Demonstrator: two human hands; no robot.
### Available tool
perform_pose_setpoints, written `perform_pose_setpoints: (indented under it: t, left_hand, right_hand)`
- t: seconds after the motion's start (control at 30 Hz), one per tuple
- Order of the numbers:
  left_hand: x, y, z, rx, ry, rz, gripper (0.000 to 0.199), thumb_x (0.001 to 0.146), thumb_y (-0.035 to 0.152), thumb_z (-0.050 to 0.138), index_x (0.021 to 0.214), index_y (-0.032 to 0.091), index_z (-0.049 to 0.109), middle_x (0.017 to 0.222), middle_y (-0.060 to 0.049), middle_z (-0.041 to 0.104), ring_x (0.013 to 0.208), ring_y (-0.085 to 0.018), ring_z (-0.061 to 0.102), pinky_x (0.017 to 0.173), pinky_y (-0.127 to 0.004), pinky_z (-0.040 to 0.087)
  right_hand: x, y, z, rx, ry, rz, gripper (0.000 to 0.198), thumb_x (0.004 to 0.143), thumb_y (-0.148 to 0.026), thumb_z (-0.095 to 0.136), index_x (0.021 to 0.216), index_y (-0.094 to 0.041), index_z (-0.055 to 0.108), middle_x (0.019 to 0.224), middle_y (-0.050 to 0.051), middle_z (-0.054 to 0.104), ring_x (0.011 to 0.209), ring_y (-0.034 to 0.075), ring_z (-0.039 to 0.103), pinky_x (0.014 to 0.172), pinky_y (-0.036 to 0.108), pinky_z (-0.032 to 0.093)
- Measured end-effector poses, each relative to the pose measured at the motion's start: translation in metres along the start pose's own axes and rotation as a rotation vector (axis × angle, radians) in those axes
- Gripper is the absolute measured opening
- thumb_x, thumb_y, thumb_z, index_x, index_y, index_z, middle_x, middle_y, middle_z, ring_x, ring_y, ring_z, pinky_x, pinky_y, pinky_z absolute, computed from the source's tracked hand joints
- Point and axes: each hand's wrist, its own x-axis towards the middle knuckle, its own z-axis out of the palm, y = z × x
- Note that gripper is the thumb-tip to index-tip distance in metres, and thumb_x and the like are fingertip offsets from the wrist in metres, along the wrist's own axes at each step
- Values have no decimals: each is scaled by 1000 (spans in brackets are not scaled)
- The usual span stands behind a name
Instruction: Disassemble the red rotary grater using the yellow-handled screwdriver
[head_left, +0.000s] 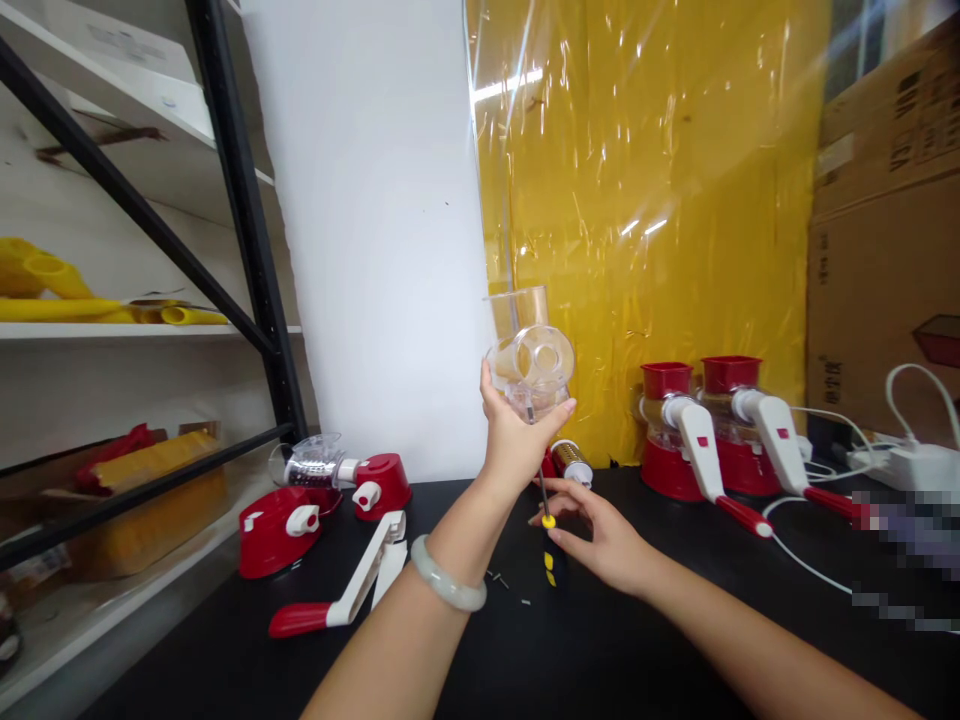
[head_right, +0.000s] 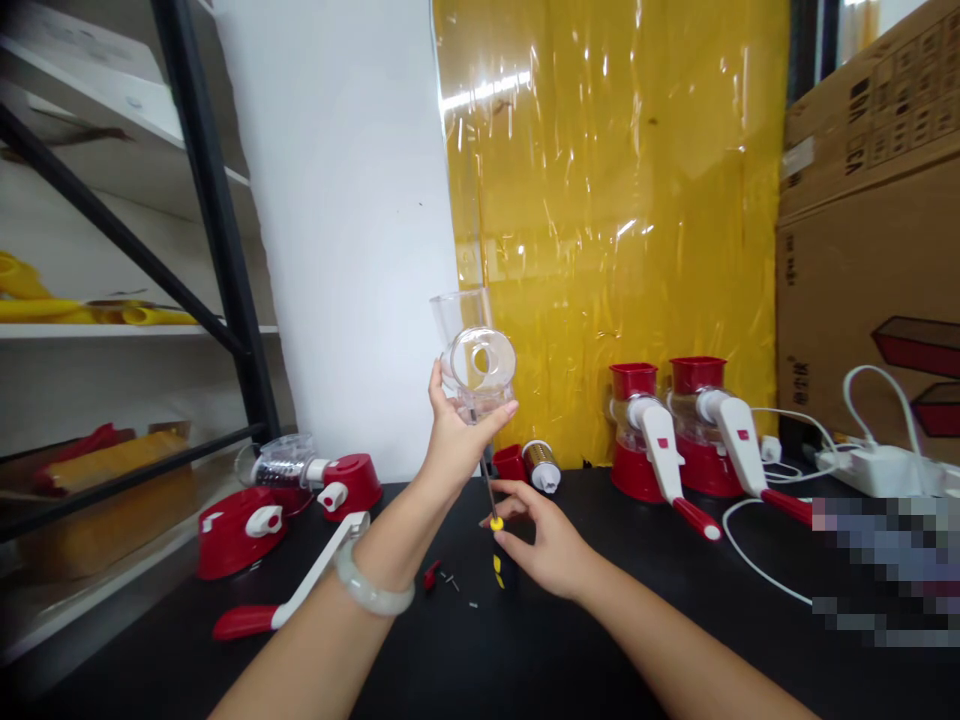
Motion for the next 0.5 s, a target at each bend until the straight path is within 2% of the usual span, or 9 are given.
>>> perform_pose_setpoints:
  t: [0.07, 0.17, 0.23, 0.27, 0.37, 0.43, 0.5]
  left_hand:
    - [0, 0, 0, -4, 2, -4, 127, 53, 19, 91, 152, 34, 14, 148, -14, 41, 134, -34, 47, 110, -50, 41]
    - [0, -1, 0, -2, -13, 9, 127, 54, 21, 91, 153, 35, 13, 148, -14, 41, 134, -33, 47, 110, -51, 40]
    - [0, 0, 0, 0, -14, 7, 127, 54, 21, 91, 153, 34, 13, 148, -15, 41, 133, -34, 47, 110, -51, 41]
    - [0, 0, 0, 0, -8, 1, 126, 54, 21, 91, 153, 34, 14, 148, -15, 40, 133, -34, 48, 110, -51, 41]
    - [0, 0, 0, -8, 9, -11, 127, 54, 19, 91, 153, 33, 13, 148, -16, 40, 132, -34, 49, 109, -51, 41]
    - [0, 0, 0, -4, -7, -3, 128, 55, 20, 91, 153, 33, 11, 148, -16, 40, 132, -34, 49, 110, -51, 41]
    - [0, -1, 0, 8, -35, 7, 128, 56, 22, 91, 154, 34, 8, 148, -16, 40, 132, -35, 48, 110, -52, 41]
  right_hand:
    - [1, 1, 0, -54, 50, 26, 52, 78, -33, 71, 125, -21, 53, 89, 4, 67, 92, 21, 67, 95, 43, 50]
    - [2, 0, -1, -155, 142, 26, 67, 67, -37, 81, 126, -22, 54, 106, 8, 64, 102, 24, 63, 92, 43, 51]
    - [1, -1, -2, -116, 120, -6, 66, 73, -37, 76, 132, -24, 50, 122, 11, 60, 116, 25, 58, 94, 43, 51]
    - [1, -2, -2, -72, 84, -19, 62, 78, -36, 71, 134, -24, 47, 123, 11, 61, 118, 24, 58, 97, 43, 49]
    - [2, -2, -2, 17, 6, -9, 53, 84, -34, 65, 132, -22, 48, 100, 7, 69, 104, 22, 66, 101, 45, 47]
    - [2, -1, -1, -36, 60, 15, 58, 77, -37, 73, 128, -21, 52, 93, 5, 68, 96, 22, 67, 98, 46, 48]
    - [2, -1, 0, -119, 141, 13, 73, 65, -41, 82, 129, -21, 52, 108, 9, 64, 104, 25, 63, 96, 46, 49]
